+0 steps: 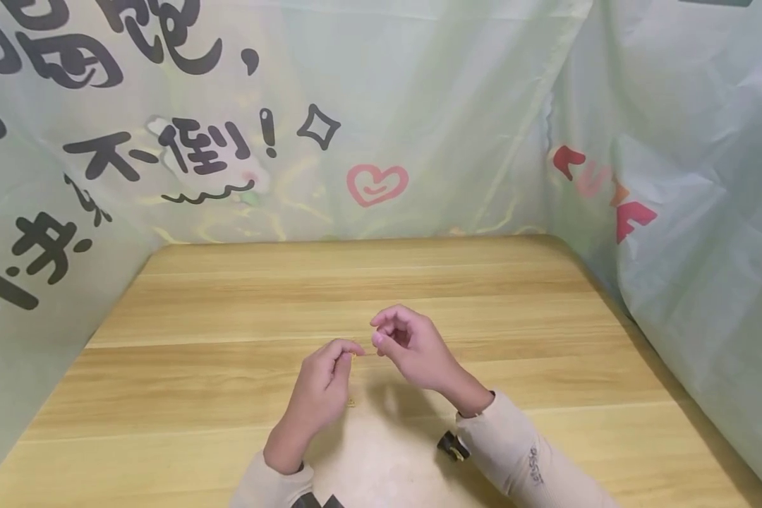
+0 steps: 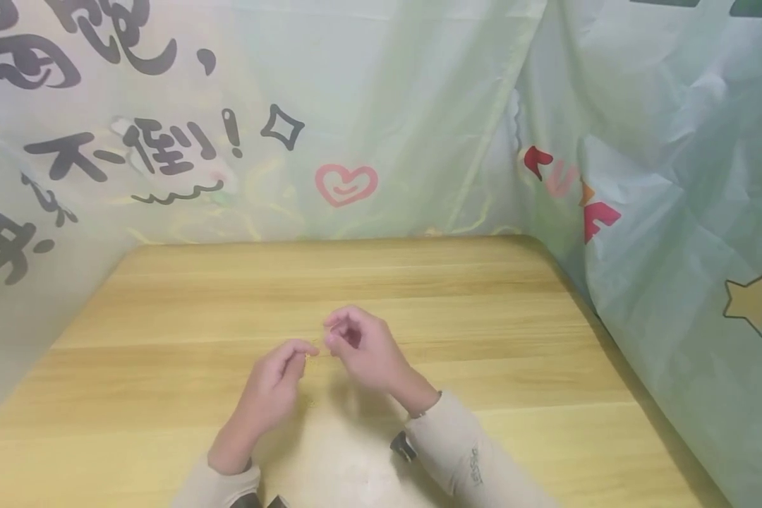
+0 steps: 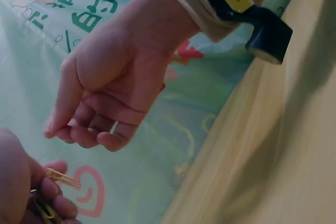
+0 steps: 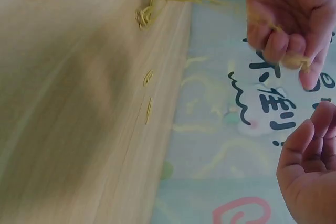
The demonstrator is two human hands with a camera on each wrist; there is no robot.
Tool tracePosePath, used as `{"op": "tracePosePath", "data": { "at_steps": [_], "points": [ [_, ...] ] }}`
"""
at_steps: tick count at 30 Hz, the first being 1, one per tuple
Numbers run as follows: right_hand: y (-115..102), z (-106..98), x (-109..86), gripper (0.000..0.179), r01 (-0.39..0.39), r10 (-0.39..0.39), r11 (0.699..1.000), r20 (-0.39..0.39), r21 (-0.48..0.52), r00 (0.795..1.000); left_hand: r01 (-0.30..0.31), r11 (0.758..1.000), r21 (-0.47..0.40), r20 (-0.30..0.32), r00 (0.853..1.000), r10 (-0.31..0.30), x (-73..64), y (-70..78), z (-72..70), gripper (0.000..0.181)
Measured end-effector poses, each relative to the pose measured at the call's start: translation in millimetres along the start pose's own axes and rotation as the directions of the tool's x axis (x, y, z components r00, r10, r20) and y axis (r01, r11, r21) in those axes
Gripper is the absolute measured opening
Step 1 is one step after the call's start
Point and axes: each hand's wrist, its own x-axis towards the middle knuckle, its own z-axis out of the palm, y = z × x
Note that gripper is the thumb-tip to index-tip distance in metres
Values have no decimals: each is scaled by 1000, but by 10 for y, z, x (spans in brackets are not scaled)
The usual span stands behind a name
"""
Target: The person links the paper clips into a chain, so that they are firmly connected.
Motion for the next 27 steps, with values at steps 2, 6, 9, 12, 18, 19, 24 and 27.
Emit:
{"op": "tracePosePath", "data": {
  "at_steps": [2, 6, 9, 12, 18, 19, 24, 27],
  "points": [
    [35, -6, 61, 10, -21, 21, 1000, 8, -2, 1000, 48, 999, -23, -38, 998, -49, 19, 1, -13, 19],
    [195, 21, 169, 12, -110, 118, 989, 87, -98, 989, 103, 993, -59, -101, 989, -109, 33, 5, -61, 16],
    [359, 88, 233, 15, -166, 220, 954, 208, -249, 953, 137, 987, -79, -120, 982, -146, 20, 15, -97, 15],
    [493, 169, 305, 14, -162, 310, 892, 308, -422, 900, 140, 985, -99, -138, 979, -153, 19, 27, -118, 13],
    [577, 366, 471, 9, -20, 335, 763, 369, -646, 867, 143, 979, -145, -214, 962, -172, 23, 43, -124, 5],
    [575, 402, 495, 10, -12, 342, 746, 366, -666, 865, 144, 977, -156, -220, 959, -176, 22, 47, -123, 6],
    [561, 562, 562, 18, -13, 409, 641, 328, -768, 851, 133, 974, -182, -224, 959, -173, 13, 69, -120, 9],
    [546, 626, 568, 19, -58, 458, 594, 278, -803, 845, 118, 975, -187, -232, 959, -161, 18, 75, -110, 10]
  ]
}}
